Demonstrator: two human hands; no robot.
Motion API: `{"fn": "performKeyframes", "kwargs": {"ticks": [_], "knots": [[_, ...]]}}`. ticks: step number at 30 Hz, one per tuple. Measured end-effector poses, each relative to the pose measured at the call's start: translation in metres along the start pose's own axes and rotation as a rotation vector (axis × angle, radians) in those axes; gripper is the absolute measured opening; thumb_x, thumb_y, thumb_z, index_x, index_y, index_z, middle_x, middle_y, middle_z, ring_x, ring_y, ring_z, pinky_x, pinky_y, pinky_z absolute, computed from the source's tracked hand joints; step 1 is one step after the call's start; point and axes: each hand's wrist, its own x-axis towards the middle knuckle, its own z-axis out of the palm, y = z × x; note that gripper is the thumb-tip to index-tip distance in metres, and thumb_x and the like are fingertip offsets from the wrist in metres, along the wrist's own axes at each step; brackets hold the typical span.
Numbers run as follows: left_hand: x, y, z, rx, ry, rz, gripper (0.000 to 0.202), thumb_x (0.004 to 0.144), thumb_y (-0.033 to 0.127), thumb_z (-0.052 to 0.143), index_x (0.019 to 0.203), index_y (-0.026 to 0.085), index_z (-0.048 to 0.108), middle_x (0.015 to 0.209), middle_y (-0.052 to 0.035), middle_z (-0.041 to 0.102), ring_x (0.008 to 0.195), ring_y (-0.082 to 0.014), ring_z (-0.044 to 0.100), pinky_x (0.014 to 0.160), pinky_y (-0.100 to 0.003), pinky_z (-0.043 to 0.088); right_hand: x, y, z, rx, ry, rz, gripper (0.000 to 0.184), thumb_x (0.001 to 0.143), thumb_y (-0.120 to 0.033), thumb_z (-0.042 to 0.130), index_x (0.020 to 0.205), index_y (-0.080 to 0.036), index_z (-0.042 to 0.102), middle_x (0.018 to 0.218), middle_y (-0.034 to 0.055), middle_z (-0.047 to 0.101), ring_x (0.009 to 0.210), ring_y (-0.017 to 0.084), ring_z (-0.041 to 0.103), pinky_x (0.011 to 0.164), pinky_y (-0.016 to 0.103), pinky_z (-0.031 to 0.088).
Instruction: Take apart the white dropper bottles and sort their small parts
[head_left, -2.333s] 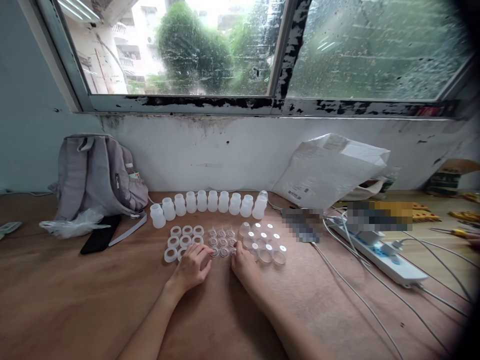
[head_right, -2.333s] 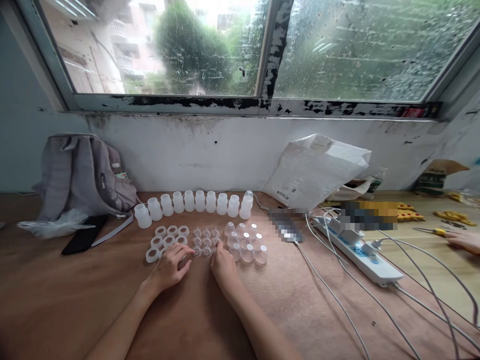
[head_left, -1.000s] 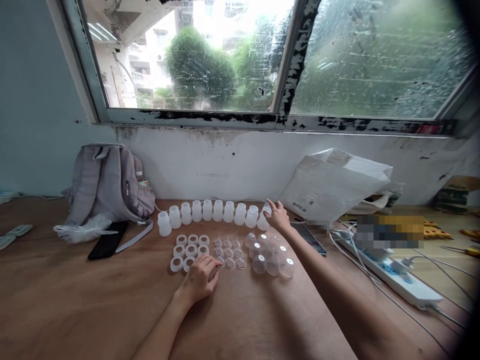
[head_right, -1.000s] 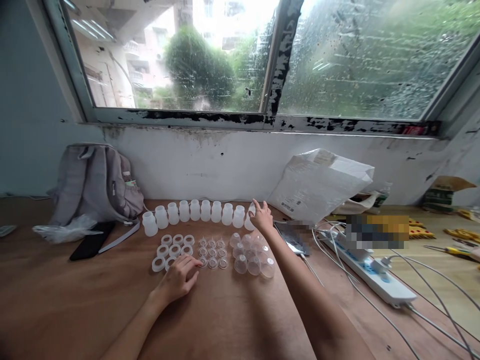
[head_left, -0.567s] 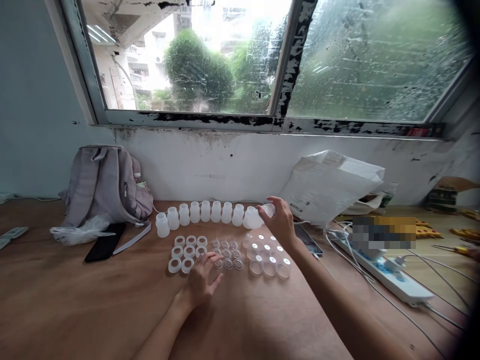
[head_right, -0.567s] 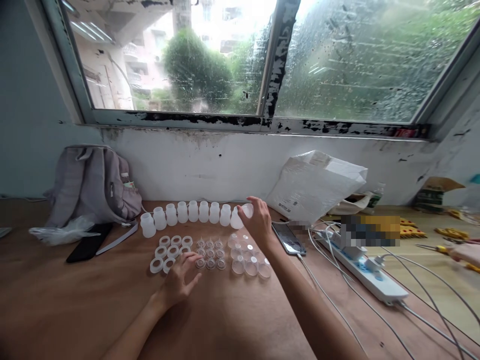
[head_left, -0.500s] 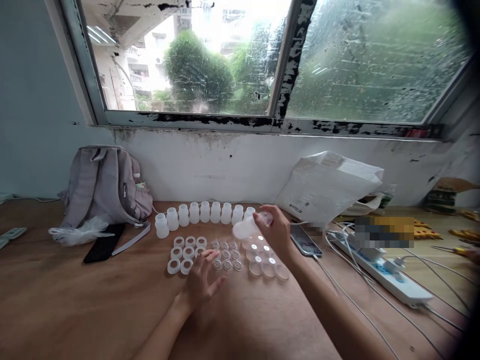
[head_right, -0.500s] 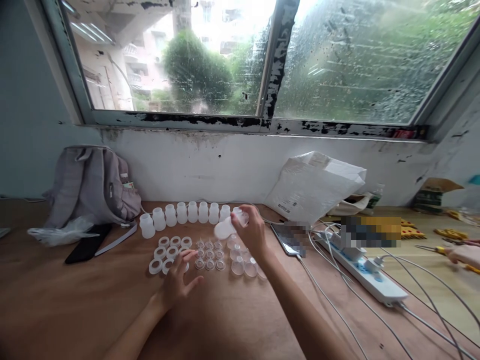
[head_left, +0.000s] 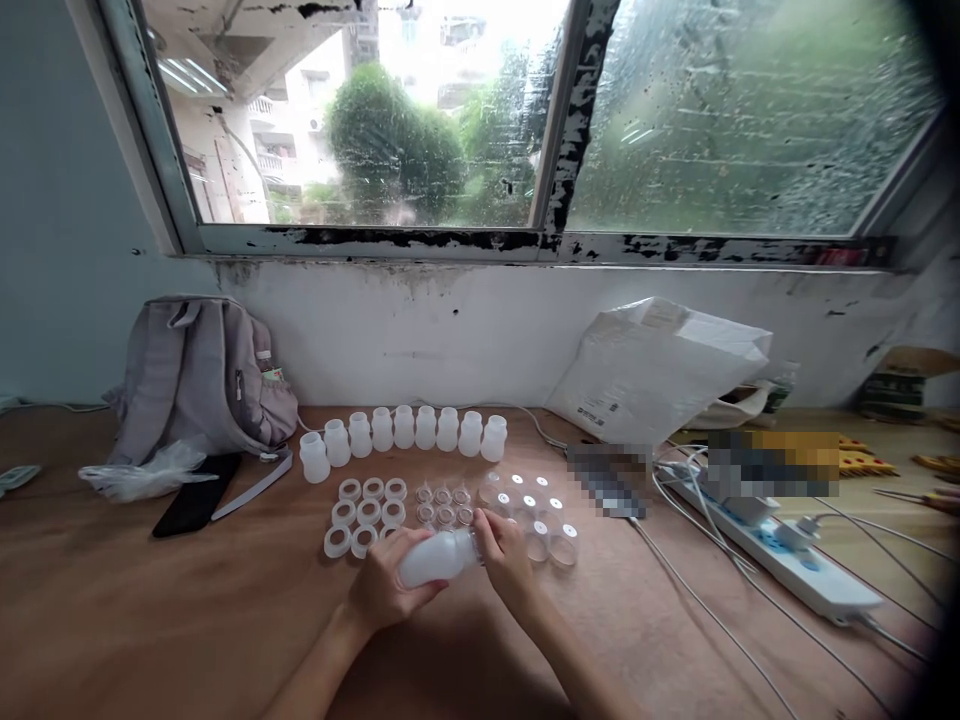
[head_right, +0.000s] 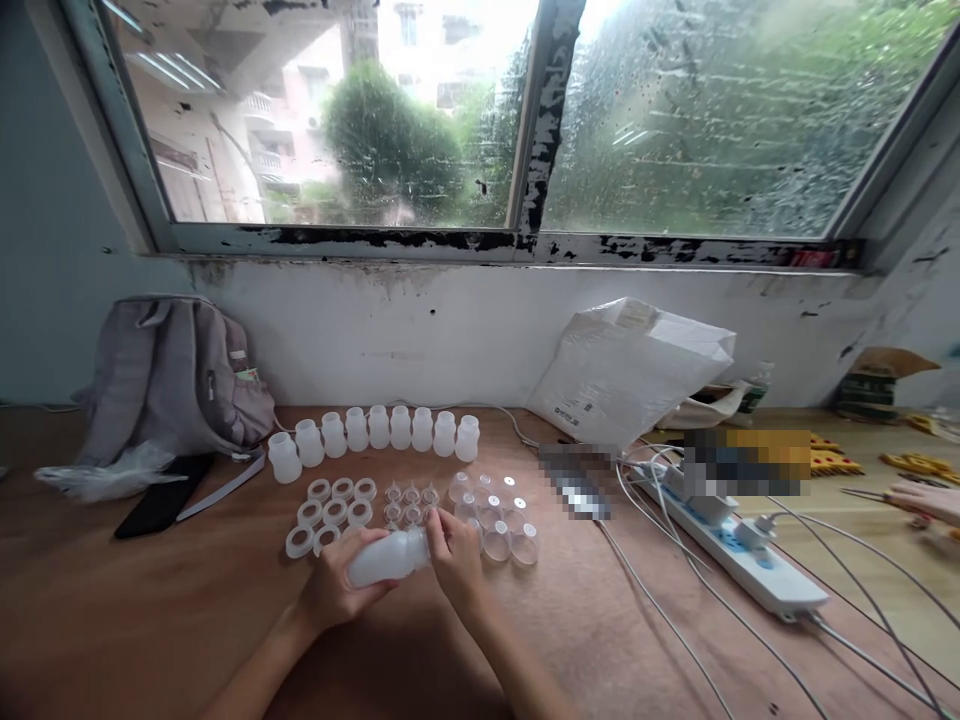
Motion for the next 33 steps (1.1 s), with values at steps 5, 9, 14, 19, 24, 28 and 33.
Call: {"fn": "performKeyframes", "kwargs": {"ticks": [5, 9, 14, 19, 24, 28, 33], "knots": [[0.005, 0.004, 0.004, -0.340, -0.128, -0.311, 0.040, 0.060, 0.040, 0.066, 0.091, 0.015, 0.059, 0.073, -0.0033, 0.061, 0.061, -0.0149, 0.056, 0.053, -0.024, 0.045, -0.005, -0.001, -0.007, -0.045, 0.024, -0.132, 0.039, 0.085, -0.030, 0.028, 0.050, -0.017, 0.039, 0.043, -0.0042, 0.035, 0.039, 0.007, 0.033, 0.041, 0.020, 0.024], [0.009, 0.002, 0.005, -0.661, -0.308, -0.522, 0.044, 0.062, 0.046, 0.060, 0.088, 0.010, 0.059, 0.056, 0.0001, 0.054, 0.041, -0.0093, 0.048, 0.032, -0.017, 0.031, -0.007, -0.006, -0.016, -0.106, 0.039, -0.255, 0.035, 0.085, -0.026, 0.029, 0.051, -0.019, 0.036, 0.044, -0.0043, 0.035, 0.038, 0.007, 0.033, 0.042, 0.021, 0.024], [0.010, -0.001, -0.003, -0.888, -0.594, -0.698, 0.040, 0.075, 0.045, 0.043, 0.082, 0.009, 0.059, 0.061, -0.0038, 0.059, 0.034, -0.0058, 0.044, 0.027, -0.017, 0.020, -0.008, -0.008, -0.022, -0.127, 0.020, -0.351, 0.036, 0.085, -0.023, 0.028, 0.049, -0.020, 0.036, 0.044, -0.0033, 0.036, 0.039, 0.008, 0.033, 0.042, 0.022, 0.025], [0.007, -0.006, -0.007, -0.995, -0.737, -0.838, 0.051, 0.076, 0.051, 0.035, 0.083, 0.007, 0.060, 0.055, -0.0048, 0.058, 0.031, -0.0066, 0.042, 0.025, -0.018, 0.015, -0.010, -0.007, -0.021, -0.122, -0.041, -0.435, 0.033, 0.083, -0.022, 0.031, 0.051, -0.019, 0.042, 0.044, -0.0023, 0.040, 0.040, 0.009, 0.037, 0.043, 0.023, 0.027], [0.005, -0.009, -0.009, -1.050, -0.803, -0.840, 0.058, 0.073, 0.057, 0.033, 0.079, 0.007, 0.061, 0.051, -0.0044, 0.056, 0.028, -0.0061, 0.037, 0.025, -0.020, 0.011, -0.008, -0.005, -0.029, -0.025, 0.034, -0.374, 0.031, 0.083, -0.023, 0.031, 0.062, -0.017, 0.054, 0.049, -0.0005, 0.047, 0.043, 0.010, 0.044, 0.046, 0.022, 0.032], [0.000, -0.014, -0.014, -1.029, -0.752, -0.825, 0.057, 0.069, 0.059, 0.039, 0.082, 0.009, 0.060, 0.055, -0.0047, 0.058, 0.034, -0.0068, 0.041, 0.028, -0.019, 0.017, 0.003, 0.002, -0.037, 0.121, 0.368, -0.058, 0.026, 0.083, -0.031, 0.035, 0.078, -0.017, 0.056, 0.058, -0.0006, 0.052, 0.049, 0.011, 0.048, 0.047, 0.022, 0.036], [-0.001, -0.017, -0.011, -1.022, -0.485, -0.813, 0.056, 0.075, 0.060, 0.033, 0.094, 0.014, 0.057, 0.063, -0.0034, 0.058, 0.042, -0.0072, 0.041, 0.036, -0.019, 0.027, 0.021, 0.014, -0.046, 0.180, 0.596, 0.118, 0.032, 0.078, -0.040, 0.045, 0.101, -0.018, 0.046, 0.083, 0.0043, 0.056, 0.067, 0.014, 0.053, 0.060, 0.025, 0.042]]}}
